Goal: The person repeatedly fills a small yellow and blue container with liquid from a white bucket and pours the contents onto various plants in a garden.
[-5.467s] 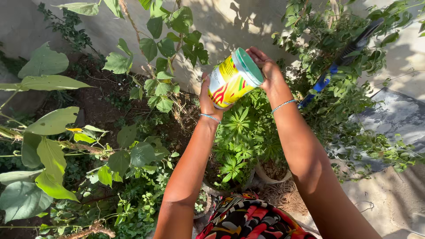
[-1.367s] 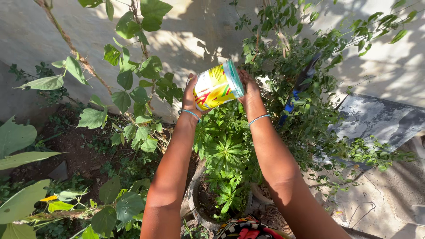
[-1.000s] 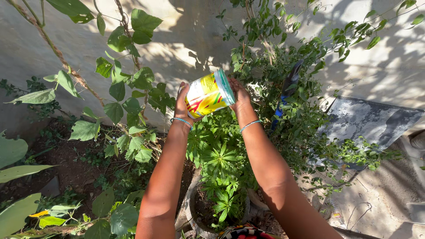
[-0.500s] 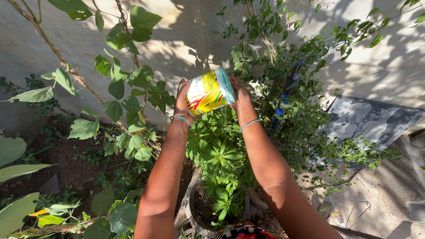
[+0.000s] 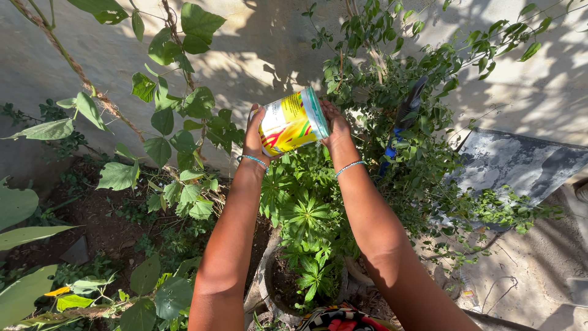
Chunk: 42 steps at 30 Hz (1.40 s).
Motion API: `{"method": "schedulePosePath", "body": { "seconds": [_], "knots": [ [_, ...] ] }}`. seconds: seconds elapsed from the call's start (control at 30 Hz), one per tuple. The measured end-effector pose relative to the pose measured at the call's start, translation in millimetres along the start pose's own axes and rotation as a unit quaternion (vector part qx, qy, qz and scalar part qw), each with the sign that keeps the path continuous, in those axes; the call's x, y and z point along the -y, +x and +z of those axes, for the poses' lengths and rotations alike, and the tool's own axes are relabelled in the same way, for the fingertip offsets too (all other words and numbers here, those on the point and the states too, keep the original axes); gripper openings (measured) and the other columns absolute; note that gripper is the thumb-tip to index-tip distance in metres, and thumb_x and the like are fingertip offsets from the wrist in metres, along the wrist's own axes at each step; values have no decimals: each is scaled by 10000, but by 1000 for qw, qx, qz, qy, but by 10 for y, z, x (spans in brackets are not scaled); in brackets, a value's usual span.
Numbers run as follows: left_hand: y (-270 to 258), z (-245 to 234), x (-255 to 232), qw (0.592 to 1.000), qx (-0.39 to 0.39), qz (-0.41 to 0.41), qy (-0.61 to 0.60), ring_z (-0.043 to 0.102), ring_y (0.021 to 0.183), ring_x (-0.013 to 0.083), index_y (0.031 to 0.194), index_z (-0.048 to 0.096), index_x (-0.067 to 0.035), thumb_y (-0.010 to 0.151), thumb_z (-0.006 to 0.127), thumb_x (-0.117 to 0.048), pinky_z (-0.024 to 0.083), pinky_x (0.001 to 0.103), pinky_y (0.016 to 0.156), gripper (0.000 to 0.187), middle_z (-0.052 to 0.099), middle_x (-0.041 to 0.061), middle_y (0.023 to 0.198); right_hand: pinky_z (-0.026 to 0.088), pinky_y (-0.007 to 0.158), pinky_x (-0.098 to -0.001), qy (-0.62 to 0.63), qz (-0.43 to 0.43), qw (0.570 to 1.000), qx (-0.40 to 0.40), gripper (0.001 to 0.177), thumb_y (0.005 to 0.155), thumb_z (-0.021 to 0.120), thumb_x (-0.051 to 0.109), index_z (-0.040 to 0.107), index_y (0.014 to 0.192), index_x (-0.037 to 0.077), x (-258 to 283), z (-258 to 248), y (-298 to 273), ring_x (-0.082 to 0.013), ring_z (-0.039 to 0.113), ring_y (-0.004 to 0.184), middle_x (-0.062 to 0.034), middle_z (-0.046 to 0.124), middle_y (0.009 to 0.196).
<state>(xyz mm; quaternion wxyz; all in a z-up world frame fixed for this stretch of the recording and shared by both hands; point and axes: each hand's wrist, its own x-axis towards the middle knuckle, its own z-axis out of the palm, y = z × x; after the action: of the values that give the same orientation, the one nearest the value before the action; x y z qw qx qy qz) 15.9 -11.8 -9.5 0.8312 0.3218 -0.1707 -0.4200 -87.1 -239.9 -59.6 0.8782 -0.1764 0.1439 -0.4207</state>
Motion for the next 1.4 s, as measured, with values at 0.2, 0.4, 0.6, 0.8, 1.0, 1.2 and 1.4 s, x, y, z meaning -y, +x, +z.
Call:
{"method": "schedulePosePath", "body": {
  "seconds": [0.2,0.4,0.6,0.8,1.0,1.2,1.4],
  "knots": [
    [-26,28,-26,1000,-20,-8,21,690,1149,298,1579,317,-307,833,710,-476,592,540,835,860,614,65,1382,617,985,-431,-1,-3,1000,5,356,1090,287,67,504,1356,-27,-16,-98,165,-281,704,1112,-201,666,1274],
    [-161,209,-172,993,-62,-25,93,696,1101,250,1557,322,-343,799,663,-514,563,542,757,848,616,0,1359,641,959,-424,-9,-10,1000,17,293,1099,362,33,503,1350,-22,-41,-352,513,-263,728,1063,-201,681,1241],
    [325,33,-116,997,-34,47,41,722,1059,258,1571,296,-238,873,706,-401,628,466,818,825,619,40,1318,637,812,-457,-153,24,987,-40,258,1027,493,150,599,1244,59,-109,-295,525,-245,720,897,-150,714,1084],
    [620,-179,-200,995,-26,95,-9,730,952,251,1574,294,-193,914,720,-362,635,426,781,804,656,142,1203,611,952,-449,29,108,970,217,265,1025,445,91,618,1184,-30,-370,-81,1150,-297,719,971,-189,714,1086],
    [367,-116,-506,990,-86,111,27,748,909,240,1559,304,-254,899,676,-382,627,430,711,769,678,101,1219,603,933,-454,15,94,975,200,297,1081,386,104,612,1205,-44,-658,95,1495,-306,718,957,-208,705,1098],
    [37,-221,-636,989,-72,125,-17,749,1005,266,1558,335,-246,931,665,-364,645,456,773,719,672,107,1270,613,944,-441,-22,165,963,211,340,1078,345,66,583,1305,-18,-878,153,1374,-296,730,976,-209,710,1131],
    [-488,-282,-624,991,-48,117,-51,720,1086,278,1517,362,-226,928,661,-368,632,474,859,676,637,92,1298,625,966,-414,-28,195,945,260,315,1119,382,68,549,1376,-2,-908,44,891,-246,737,1014,-158,705,1178]
  ]
}}
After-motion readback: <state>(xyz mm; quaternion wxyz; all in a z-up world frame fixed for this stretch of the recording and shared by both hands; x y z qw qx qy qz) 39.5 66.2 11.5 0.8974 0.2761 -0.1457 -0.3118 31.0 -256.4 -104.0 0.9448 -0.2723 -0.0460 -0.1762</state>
